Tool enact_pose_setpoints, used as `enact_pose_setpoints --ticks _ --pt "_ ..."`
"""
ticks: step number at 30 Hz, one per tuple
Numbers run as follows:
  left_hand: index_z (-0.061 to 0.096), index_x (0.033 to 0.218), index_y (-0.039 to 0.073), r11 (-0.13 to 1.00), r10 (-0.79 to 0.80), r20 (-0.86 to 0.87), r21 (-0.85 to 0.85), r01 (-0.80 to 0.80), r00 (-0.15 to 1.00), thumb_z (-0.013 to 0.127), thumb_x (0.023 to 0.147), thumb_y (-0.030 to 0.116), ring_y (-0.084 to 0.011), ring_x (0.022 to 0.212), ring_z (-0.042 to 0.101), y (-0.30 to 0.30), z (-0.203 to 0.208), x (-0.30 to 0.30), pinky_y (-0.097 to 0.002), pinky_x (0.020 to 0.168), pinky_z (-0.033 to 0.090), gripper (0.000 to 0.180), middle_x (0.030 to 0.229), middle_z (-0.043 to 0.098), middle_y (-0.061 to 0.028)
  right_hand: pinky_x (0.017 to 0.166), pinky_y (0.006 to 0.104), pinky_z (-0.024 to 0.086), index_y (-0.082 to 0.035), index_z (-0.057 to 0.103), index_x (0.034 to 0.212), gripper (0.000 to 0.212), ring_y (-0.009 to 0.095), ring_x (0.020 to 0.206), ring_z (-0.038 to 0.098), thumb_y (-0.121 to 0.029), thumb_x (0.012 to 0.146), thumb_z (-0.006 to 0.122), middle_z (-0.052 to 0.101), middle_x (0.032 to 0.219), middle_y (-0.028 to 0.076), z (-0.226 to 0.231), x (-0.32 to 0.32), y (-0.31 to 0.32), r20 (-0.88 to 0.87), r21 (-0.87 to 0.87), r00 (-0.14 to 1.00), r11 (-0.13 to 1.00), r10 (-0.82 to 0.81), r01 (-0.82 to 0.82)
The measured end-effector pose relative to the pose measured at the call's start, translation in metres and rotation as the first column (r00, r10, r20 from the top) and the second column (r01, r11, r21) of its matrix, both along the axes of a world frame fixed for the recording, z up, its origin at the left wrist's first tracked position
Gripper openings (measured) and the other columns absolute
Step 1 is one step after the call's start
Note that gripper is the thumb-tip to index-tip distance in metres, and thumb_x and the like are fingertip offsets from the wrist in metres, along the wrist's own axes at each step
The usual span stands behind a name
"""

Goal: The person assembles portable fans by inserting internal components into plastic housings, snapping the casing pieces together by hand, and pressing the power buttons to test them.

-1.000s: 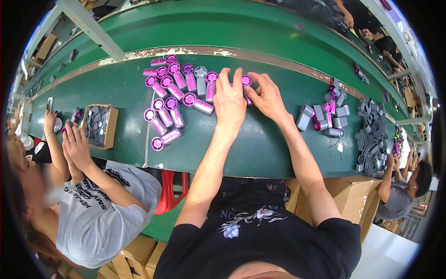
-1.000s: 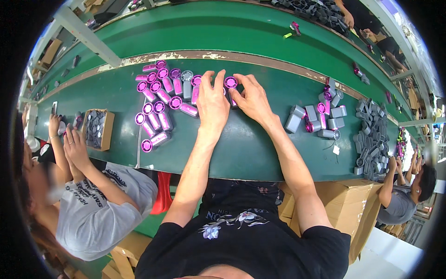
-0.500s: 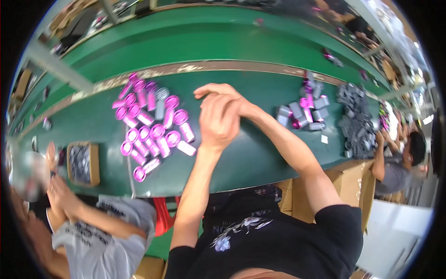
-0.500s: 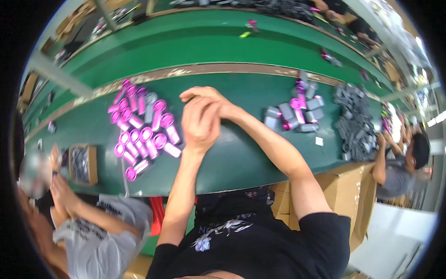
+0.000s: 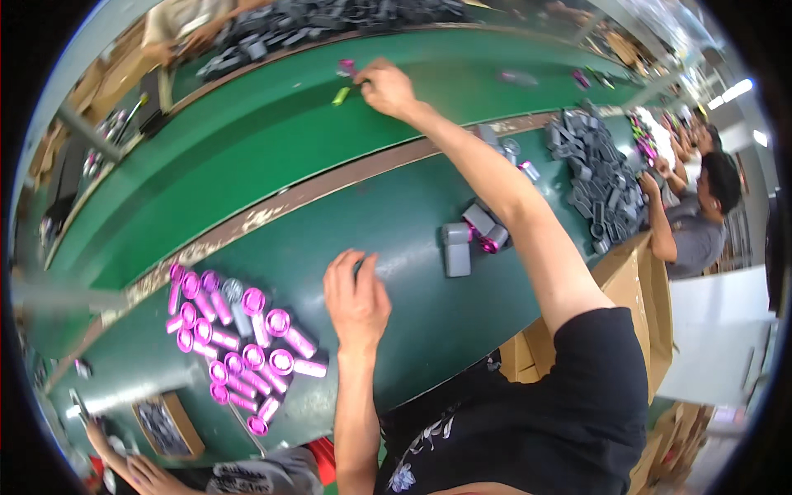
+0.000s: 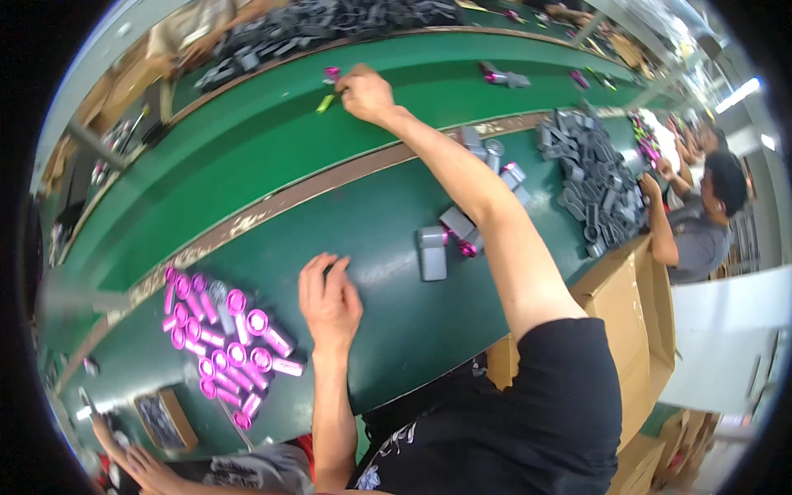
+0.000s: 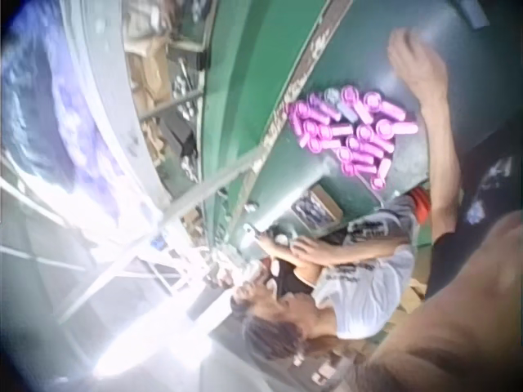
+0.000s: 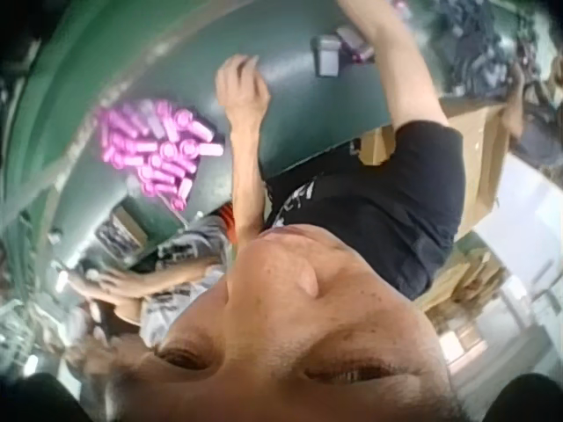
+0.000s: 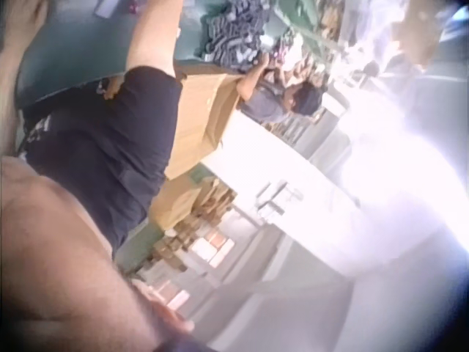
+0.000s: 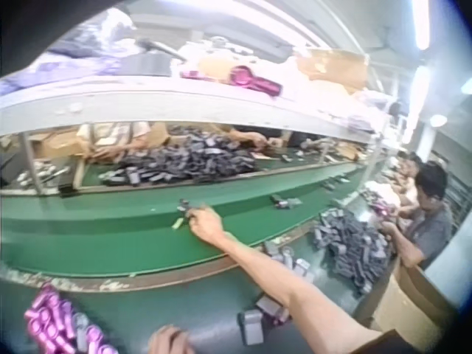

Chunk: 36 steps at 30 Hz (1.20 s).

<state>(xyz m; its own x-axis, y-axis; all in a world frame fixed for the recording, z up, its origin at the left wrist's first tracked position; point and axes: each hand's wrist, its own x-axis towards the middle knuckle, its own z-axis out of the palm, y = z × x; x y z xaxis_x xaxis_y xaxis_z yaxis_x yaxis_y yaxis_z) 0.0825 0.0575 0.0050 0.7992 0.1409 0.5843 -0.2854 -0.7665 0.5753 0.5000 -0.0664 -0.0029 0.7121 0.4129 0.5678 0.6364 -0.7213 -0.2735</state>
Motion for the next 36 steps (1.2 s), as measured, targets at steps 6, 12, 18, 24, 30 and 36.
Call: enact_pose_setpoints --ticks 6,12,18,24,30,36 --pt "0.077 0.108 0.000 1.000 0.005 -0.057 -0.024 -0.006 0.998 0.070 0.084 -0.013 -0.0381 0.109 0.071 -0.003 0.002 0.005 -0.0481 0.094 0.058 0.029 0.112 0.070 -0.0157 0.112 0.0678 0.046 -0.017 0.071 0.133 0.043 0.044 0.140 0.054 -0.035 0.093 0.071 0.062 0.145 0.015 0.014 0.078 -0.119 0.166 -0.363 0.956 0.886 -0.242 0.287" --pt "0.078 0.106 0.002 0.997 0.030 -0.155 0.073 -0.019 0.988 0.071 0.082 -0.011 -0.0358 0.108 0.070 -0.005 -0.001 0.015 -0.0484 0.093 0.057 0.028 0.108 0.070 -0.0133 0.119 0.0834 0.031 -0.027 0.051 0.166 0.081 0.055 0.162 0.030 -0.074 0.101 0.056 0.038 0.175 0.021 -0.001 0.109 -0.317 -0.046 -0.617 0.529 0.441 -0.847 0.652" --pt "0.079 0.105 0.002 0.995 0.049 -0.157 0.096 -0.034 0.986 0.072 0.083 -0.011 -0.0347 0.106 0.069 -0.010 0.002 0.019 -0.0481 0.091 0.056 0.026 0.107 0.069 -0.0123 0.113 0.0550 0.055 -0.005 0.078 0.133 0.077 0.048 0.132 0.064 -0.068 0.089 0.073 0.067 0.144 0.023 0.008 0.117 -0.326 -0.079 -0.593 0.711 0.606 -0.699 0.530" --pt "0.078 0.110 0.002 0.990 0.035 -0.132 0.138 -0.016 0.991 0.072 0.087 -0.009 -0.0366 0.107 0.069 -0.006 -0.003 0.012 -0.0480 0.094 0.057 0.026 0.111 0.071 -0.0152 0.103 0.0485 0.061 -0.004 0.083 0.114 0.055 0.042 0.122 0.070 -0.047 0.079 0.082 0.074 0.131 0.018 0.027 0.026 -0.197 -0.082 -0.428 0.972 0.889 -0.218 0.163" --pt "0.047 0.164 0.007 0.991 0.074 -0.050 0.113 -0.068 0.996 0.085 0.088 0.007 -0.0492 0.141 0.054 -0.008 -0.002 0.002 -0.0549 0.115 0.050 0.085 0.159 0.049 -0.0290 0.094 0.0481 0.063 -0.001 0.071 0.108 0.043 0.039 0.123 0.063 -0.030 0.080 0.085 0.062 0.139 0.016 0.063 -0.195 -0.075 -0.216 -0.317 0.834 0.771 0.507 -0.551" --pt "0.051 0.161 0.001 0.984 -0.109 -0.222 0.117 0.138 0.969 0.092 0.086 0.022 -0.0365 0.123 0.063 -0.006 -0.007 -0.006 -0.0514 0.104 0.051 0.088 0.137 0.067 -0.0169 0.101 0.0458 0.064 -0.005 0.070 0.137 0.060 0.039 0.145 0.054 -0.027 0.085 0.090 0.057 0.154 0.017 0.079 -0.254 -0.070 -0.369 -0.243 0.519 0.459 0.771 -0.855"
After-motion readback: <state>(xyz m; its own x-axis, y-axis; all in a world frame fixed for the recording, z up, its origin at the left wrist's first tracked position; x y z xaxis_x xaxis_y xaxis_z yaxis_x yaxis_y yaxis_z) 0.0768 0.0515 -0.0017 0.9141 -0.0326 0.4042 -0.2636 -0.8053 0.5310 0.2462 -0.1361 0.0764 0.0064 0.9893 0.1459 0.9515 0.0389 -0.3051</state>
